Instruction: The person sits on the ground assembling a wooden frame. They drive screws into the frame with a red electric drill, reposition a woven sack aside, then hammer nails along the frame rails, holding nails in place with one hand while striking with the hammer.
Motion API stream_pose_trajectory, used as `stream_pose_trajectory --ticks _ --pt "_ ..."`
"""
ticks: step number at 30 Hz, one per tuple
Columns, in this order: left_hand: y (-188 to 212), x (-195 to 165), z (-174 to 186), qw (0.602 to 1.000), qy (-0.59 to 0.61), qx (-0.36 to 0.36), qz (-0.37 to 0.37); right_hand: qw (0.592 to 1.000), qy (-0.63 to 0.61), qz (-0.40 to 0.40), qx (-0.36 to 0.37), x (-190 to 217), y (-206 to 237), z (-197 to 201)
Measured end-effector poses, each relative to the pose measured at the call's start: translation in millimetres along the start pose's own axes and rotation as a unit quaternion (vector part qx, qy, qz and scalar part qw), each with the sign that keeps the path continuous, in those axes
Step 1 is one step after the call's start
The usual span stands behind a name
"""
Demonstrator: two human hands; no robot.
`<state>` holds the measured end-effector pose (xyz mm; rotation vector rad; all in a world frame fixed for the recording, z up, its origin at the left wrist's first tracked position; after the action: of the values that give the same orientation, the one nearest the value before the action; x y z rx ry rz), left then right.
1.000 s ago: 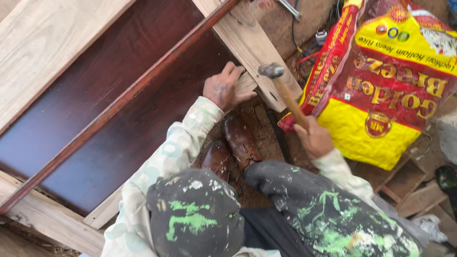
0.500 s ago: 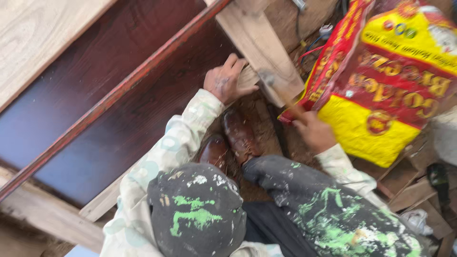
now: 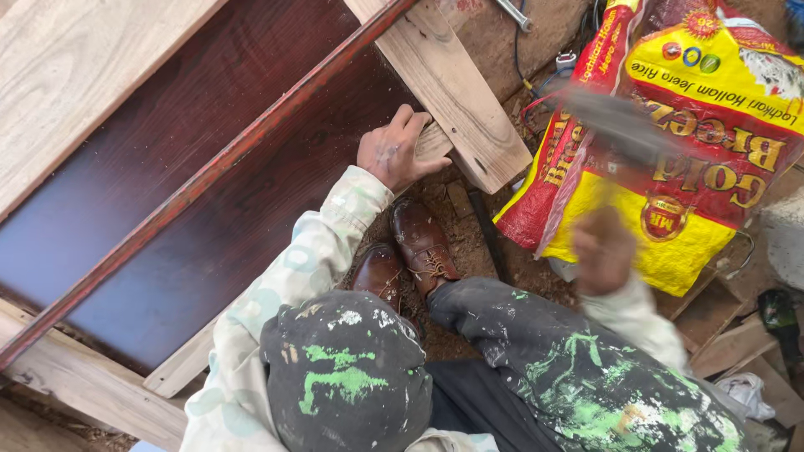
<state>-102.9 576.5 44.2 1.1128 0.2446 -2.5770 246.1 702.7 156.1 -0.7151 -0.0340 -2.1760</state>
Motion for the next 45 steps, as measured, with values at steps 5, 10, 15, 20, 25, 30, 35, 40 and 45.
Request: stream_pose_trajectory --ticks 5,10,15,20,25,30,35,40,45 --pt "2.6 -2.1 -0.3 1.0 -0.008 0.012 -0.001 0.899 -0.207 0.155 -0.354 -2.5 13.1 95.7" --pt "-0.3 -3.8 1.6 1.0 -0.001 0.017 0.001 0.989 0.057 0.094 0.102 16.6 -4.9 -32.2" --pt "-2.1 -4.7 1.2 1.0 -0.005 0.004 -0.018 0.968 0.003 -0.16 0.192 6.3 1.5 -68.6" --pt "-1.1 -2.5 0.0 1.0 -0.012 0.017 -0.004 0.947 0.098 -0.156 0.262 15.3 2.8 -79.9" --pt "-1.8 -7.3 2.8 0.999 -0.019 0.017 -0.019 0.974 0.002 -0.116 0.195 -4.2 -2.7 -52.1" --pt "1.0 -8.1 4.0 1.0 -0.002 0.016 -0.015 0.978 -0.142 0.036 -0.149 -6.0 -6.5 78.6" --pt "2.5 -6.8 1.6 1.0 0.005 0.016 -0.013 0.945 -0.156 0.117 -0.262 25.6 -0.4 64.8" --pt "2.2 -6.8 3.0 1.0 0.017 -0.006 -0.02 0.94 0.086 -0.185 0.274 2.4 10.5 -74.4" --pt "2.9 -6.7 4.9 0.999 0.015 -0.004 -0.037 0.957 -0.025 -0.193 0.217 15.4 17.5 -79.1"
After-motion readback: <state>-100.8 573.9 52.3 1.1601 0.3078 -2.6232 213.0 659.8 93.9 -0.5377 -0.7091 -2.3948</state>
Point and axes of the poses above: each hand's wrist, its own y-axis away from the middle knuckle, its own z-axis out of the back of the hand, x = y × z, the point moved 5 cm from there along -y, towards the middle knuckle, and after that the axes turned 1 degree about -z, right-handed, at the moved point
